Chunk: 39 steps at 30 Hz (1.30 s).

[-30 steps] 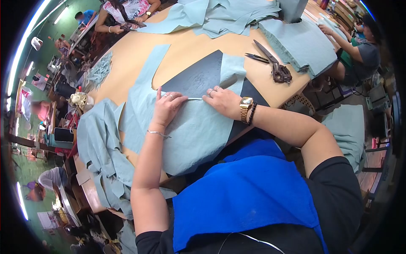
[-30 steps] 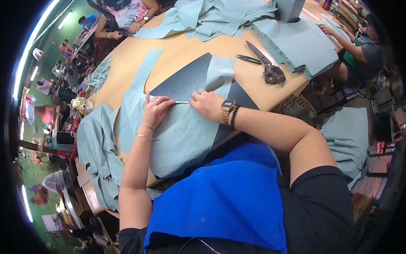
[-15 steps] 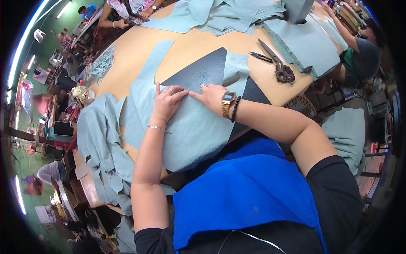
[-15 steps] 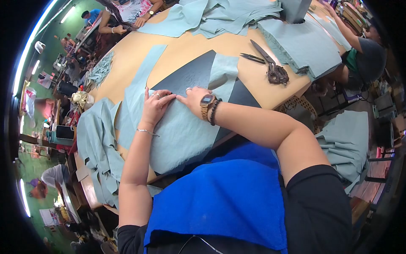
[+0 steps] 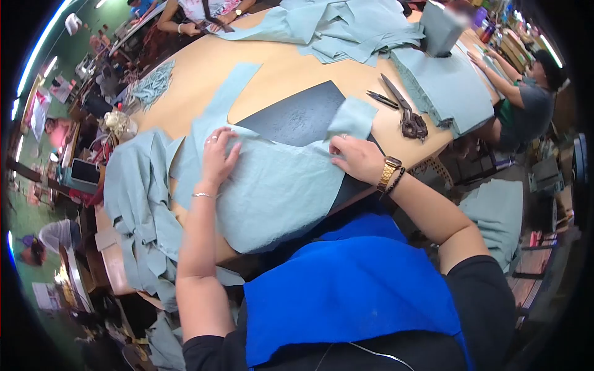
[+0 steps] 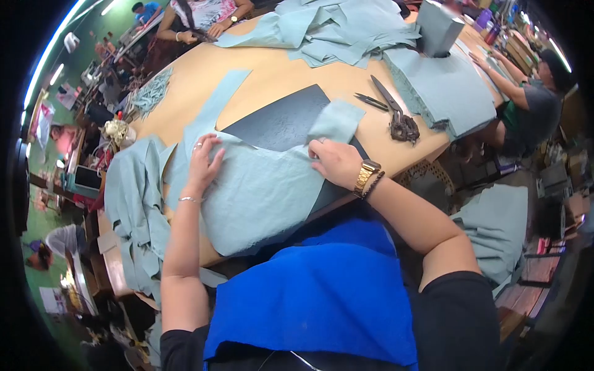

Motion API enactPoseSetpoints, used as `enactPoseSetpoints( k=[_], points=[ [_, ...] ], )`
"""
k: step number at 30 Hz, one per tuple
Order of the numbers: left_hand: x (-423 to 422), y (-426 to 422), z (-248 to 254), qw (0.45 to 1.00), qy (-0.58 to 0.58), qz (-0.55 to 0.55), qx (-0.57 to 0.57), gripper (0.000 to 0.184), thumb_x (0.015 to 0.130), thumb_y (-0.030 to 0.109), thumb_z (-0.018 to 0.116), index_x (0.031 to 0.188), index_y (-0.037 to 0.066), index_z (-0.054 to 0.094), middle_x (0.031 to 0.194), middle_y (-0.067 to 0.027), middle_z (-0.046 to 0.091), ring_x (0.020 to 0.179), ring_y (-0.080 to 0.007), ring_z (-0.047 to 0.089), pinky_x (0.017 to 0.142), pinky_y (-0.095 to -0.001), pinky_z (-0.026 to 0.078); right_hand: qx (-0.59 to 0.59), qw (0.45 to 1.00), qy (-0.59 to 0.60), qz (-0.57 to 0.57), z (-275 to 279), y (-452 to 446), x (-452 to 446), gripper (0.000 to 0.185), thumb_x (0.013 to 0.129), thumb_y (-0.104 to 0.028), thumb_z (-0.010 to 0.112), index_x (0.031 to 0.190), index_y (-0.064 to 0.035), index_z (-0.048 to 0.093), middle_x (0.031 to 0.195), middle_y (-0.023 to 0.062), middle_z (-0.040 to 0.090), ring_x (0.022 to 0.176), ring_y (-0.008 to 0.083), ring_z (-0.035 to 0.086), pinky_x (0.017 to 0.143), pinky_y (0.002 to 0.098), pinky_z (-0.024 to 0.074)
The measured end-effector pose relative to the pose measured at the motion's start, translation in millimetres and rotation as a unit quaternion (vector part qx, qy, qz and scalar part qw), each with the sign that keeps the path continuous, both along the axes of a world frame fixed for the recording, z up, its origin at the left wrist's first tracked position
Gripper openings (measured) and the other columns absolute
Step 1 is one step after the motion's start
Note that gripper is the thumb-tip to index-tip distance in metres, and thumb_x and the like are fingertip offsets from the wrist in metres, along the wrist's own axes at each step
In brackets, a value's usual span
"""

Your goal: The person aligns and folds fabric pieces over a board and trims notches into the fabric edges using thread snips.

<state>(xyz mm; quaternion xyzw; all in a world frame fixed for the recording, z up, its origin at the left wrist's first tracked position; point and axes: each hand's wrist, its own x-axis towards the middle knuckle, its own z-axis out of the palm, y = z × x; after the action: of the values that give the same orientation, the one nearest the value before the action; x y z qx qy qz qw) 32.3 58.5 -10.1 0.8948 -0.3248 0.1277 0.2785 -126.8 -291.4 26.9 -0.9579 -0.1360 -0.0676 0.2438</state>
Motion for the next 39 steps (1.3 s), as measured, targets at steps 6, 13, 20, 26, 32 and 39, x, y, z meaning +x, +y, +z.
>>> enactPoseSetpoints(
  k=[6, 13, 20, 26, 32, 39],
  points=[
    [-80, -14, 60, 0.973, 0.099, 0.027, 0.208, 0.055, 0.087, 0.05, 0.065, 0.125, 0.01, 0.061, 0.133, -0.0193, 0.055, 0.126, -0.0365, 0.05, 0.106, -0.0474, 0.039, -0.079, 0.992, -0.017, -0.094, 4, -46, 80, 0.009, 0.086, -0.006, 0.056, 0.092, -0.0077, 0.063, 0.087, 0.0159, 0.067, 0.084, 0.035, 0.066, 0.073, 0.043, 0.0525],
    [-129, -53, 19, 0.973, 0.017, -0.086, 0.213, 0.086, 0.086, 0.068, 0.054, 0.151, 0.014, 0.036, 0.156, -0.0223, 0.03, 0.144, -0.0391, 0.029, 0.113, -0.0621, 0.023, 0.019, 0.995, -0.099, 0.022, 9, -8, 95, 0.026, 0.086, -0.011, 0.066, 0.111, -0.0082, 0.061, 0.11, 0.0157, 0.064, 0.097, 0.0362, 0.064, 0.085, 0.0436, 0.0524],
    [-175, -106, 12, 0.983, 0.097, 0.004, 0.154, 0.08, 0.088, 0.062, 0.056, 0.148, 0.012, 0.04, 0.157, -0.0228, 0.026, 0.146, -0.0407, 0.024, 0.112, -0.0668, 0.021, 0.039, 0.98, -0.146, 0.128, -20, 13, 83, 0.031, 0.087, -0.013, 0.066, 0.117, -0.0095, 0.061, 0.115, 0.0104, 0.066, 0.108, 0.0323, 0.061, 0.09, 0.0424, 0.0502],
    [-109, -90, 14, 0.996, 0.048, 0.073, -0.025, 0.036, 0.09, 0.022, 0.066, 0.124, 0.009, 0.063, 0.115, -0.013, 0.062, 0.105, -0.0313, 0.06, 0.089, -0.0433, 0.047, -0.015, 0.978, -0.16, 0.133, -33, 15, 82, 0.033, 0.089, -0.015, 0.064, 0.122, -0.0121, 0.062, 0.118, 0.008, 0.066, 0.109, 0.028, 0.062, 0.091, 0.0403, 0.0483],
    [-111, -81, 9, 0.994, 0.047, 0.053, -0.089, 0.014, 0.091, 0.014, 0.064, 0.1, 0.009, 0.072, 0.091, -0.0097, 0.065, 0.076, -0.0298, 0.066, 0.069, -0.0391, 0.054, -0.055, 0.973, -0.164, 0.151, -41, 12, 86, 0.034, 0.09, -0.013, 0.062, 0.124, -0.015, 0.063, 0.118, 0.0079, 0.066, 0.11, 0.0276, 0.061, 0.092, 0.0417, 0.0478],
    [-116, -80, 6, 0.996, 0.017, 0.057, -0.064, 0.016, 0.089, 0.009, 0.066, 0.103, 0.007, 0.073, 0.09, -0.0109, 0.064, 0.073, -0.0277, 0.065, 0.067, -0.0374, 0.054, -0.186, 0.967, -0.076, 0.155, -6, 28, 65, 0.051, 0.093, -0.051, 0.055, 0.137, -0.023, 0.055, 0.133, 0.0184, 0.055, 0.124, 0.0377, 0.052, 0.098, 0.0539, 0.043]
  ],
)
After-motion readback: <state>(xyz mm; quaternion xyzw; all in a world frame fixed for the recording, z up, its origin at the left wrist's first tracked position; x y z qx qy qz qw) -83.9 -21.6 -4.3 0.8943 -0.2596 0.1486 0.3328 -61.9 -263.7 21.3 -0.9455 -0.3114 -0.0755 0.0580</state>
